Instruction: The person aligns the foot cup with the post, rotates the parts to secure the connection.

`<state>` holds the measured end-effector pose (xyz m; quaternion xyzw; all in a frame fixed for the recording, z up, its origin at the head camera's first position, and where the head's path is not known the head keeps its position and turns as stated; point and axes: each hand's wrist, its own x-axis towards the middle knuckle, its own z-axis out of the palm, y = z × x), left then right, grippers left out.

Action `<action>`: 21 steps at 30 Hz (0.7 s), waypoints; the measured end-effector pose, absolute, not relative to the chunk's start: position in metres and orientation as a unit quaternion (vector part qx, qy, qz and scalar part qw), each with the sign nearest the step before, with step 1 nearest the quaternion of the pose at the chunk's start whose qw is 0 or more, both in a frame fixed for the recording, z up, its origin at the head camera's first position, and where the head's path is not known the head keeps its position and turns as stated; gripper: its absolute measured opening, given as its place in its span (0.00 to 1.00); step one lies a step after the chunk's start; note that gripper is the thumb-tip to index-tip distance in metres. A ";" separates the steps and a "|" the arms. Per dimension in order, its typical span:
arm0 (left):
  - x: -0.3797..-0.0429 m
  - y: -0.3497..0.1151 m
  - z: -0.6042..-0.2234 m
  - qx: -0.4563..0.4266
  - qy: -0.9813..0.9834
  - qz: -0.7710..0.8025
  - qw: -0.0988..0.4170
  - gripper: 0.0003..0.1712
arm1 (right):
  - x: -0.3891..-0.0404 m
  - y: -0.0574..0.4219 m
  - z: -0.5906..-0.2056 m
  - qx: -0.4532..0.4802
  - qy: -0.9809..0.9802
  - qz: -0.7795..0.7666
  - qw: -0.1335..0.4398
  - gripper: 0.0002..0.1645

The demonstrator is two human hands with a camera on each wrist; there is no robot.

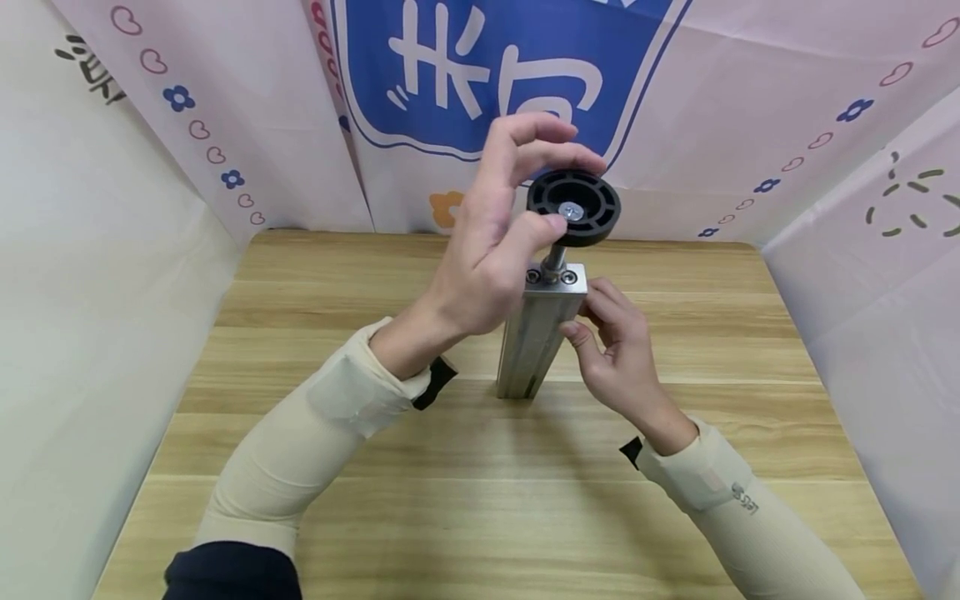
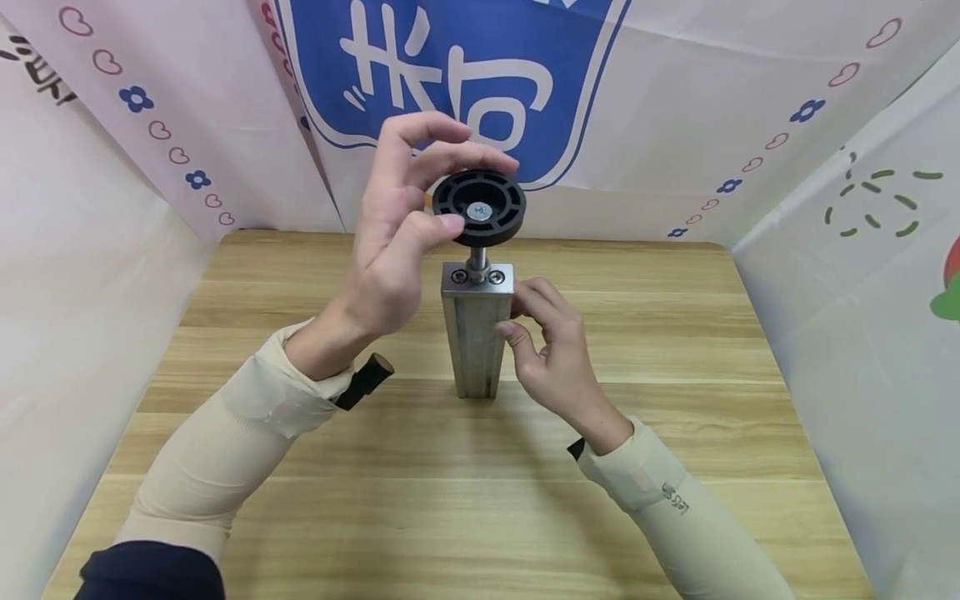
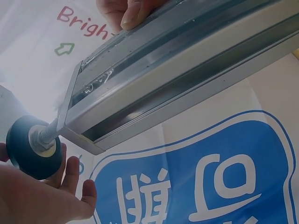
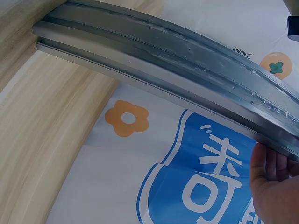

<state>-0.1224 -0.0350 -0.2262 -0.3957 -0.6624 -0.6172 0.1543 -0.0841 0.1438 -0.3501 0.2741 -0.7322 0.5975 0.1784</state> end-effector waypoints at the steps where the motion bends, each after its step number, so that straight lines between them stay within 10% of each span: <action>1: -0.122 -0.035 -0.226 -0.393 -0.665 -0.616 0.156 0.32 | -0.084 0.144 -0.350 0.275 -0.730 0.599 0.179 0.18; 21: -0.120 -0.034 -0.223 -0.329 -0.724 -0.545 0.266 0.43 | -0.086 0.145 -0.352 0.290 -0.721 0.603 0.181 0.19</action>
